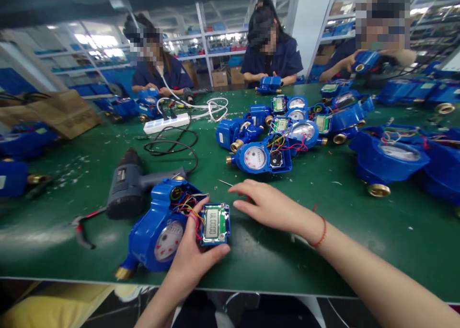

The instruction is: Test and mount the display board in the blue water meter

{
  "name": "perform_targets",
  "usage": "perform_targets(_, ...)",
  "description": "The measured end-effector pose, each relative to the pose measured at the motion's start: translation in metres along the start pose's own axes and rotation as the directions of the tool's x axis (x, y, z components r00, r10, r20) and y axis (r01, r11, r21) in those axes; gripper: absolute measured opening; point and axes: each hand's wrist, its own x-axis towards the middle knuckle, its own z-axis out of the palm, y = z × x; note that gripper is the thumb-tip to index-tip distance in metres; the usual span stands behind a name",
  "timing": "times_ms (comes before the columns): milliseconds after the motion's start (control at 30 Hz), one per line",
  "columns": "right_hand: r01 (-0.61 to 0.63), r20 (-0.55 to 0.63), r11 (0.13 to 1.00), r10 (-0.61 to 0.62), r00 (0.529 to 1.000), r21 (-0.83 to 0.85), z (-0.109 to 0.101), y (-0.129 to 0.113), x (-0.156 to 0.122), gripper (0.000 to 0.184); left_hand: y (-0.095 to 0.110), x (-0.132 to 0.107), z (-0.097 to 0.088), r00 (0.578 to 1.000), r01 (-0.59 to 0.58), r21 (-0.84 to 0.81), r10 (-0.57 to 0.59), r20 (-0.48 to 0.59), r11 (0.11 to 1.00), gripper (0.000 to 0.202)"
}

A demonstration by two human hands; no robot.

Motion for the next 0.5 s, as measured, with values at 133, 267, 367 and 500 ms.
perform_targets(133, -0.144, -0.147, 0.972, 0.118, 0.982, -0.184, 0.011, 0.028, -0.007, 0.037, 0.004, -0.002, 0.001, 0.999, 0.041, 0.017, -0.041, -0.017, 0.999, 0.098)
perform_targets(267, -0.174, -0.167, 0.961, 0.14, 0.976, -0.214, 0.014, 0.027, -0.013, 0.022, 0.006, -0.001, 0.003, 0.995, 0.091, -0.003, -0.091, -0.049, 0.996, 0.1)
perform_targets(367, -0.163, -0.239, 0.966, 0.113, 0.964, -0.202, -0.008, 0.008, -0.036, 0.026, 0.01, -0.003, 0.004, 0.989, 0.139, -0.037, -0.141, -0.044, 0.99, 0.1)
perform_targets(500, -0.026, -0.165, 0.956, -0.024, 0.986, -0.291, -0.036, -0.019, -0.088, 0.036, 0.018, -0.006, 0.005, 0.983, 0.176, -0.058, -0.179, -0.045, 0.983, 0.092)
